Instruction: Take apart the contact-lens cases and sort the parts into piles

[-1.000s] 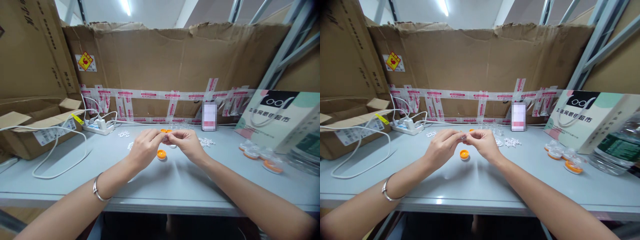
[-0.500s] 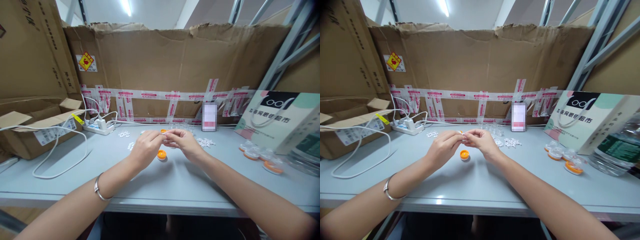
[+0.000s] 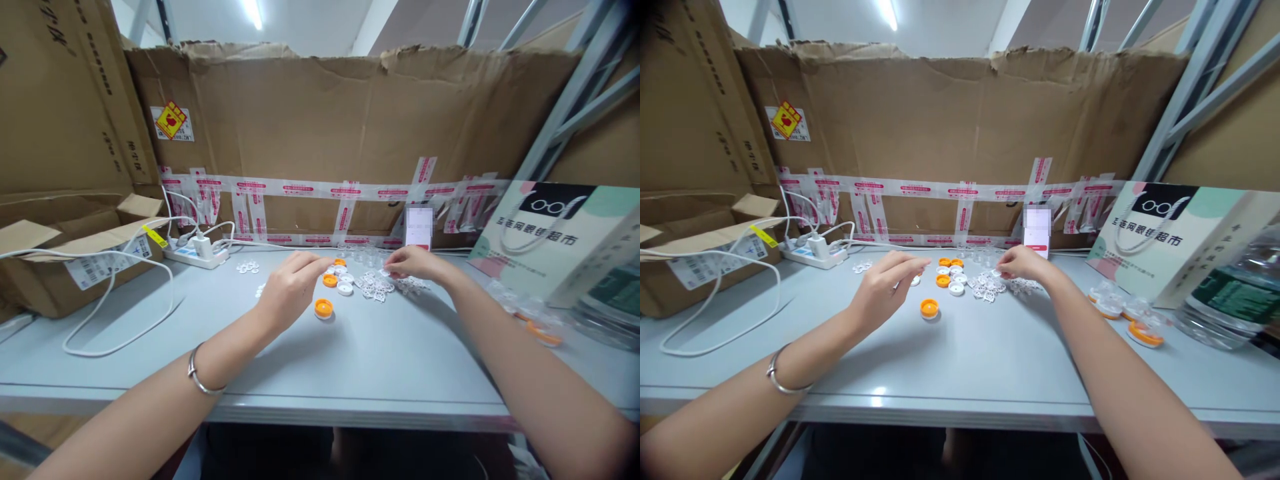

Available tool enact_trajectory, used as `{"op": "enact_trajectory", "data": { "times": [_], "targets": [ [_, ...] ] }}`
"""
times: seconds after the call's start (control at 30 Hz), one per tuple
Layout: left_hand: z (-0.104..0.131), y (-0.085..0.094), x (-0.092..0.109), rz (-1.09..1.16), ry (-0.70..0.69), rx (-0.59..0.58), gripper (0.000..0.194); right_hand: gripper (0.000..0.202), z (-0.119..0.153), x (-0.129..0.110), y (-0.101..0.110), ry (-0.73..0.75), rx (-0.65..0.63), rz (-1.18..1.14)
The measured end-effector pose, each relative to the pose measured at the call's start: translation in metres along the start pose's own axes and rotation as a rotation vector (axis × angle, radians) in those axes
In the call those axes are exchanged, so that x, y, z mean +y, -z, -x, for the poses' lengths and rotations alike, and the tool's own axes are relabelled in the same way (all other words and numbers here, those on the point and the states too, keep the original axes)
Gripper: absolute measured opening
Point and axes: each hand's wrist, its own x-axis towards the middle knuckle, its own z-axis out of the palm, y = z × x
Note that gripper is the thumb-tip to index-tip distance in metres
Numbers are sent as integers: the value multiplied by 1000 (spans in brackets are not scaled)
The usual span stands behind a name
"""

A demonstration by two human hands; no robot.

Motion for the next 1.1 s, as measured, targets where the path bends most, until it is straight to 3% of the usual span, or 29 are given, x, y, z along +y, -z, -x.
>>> {"op": "enact_trajectory", "data": {
  "times": [0.2,0.43,0.57,0.73,0.87,0.97,1.1],
  "targets": [
    [0,-2,-2,32,0,-6,25,9,-9,5,-19,21,51,21],
    [1,-5,0,133,116,-7,13,15,-4,-3,-22,31,73,91],
    [0,-3,2,153,125,16,6,30,18,-35,-24,128,144,19],
    [1,-3,2,152,67,37,6,32,65,-90,-50,445,-187,-412],
    [1,-3,3,175,27,55,6,31,81,-105,-68,444,-183,-500],
    [-1,-2,3,154,21,43,12,31,72,-96,-57,417,-143,-468],
    [-1,-1,-1,98,43,-58,21,23,45,-56,-8,245,36,-182]
  ]
}}
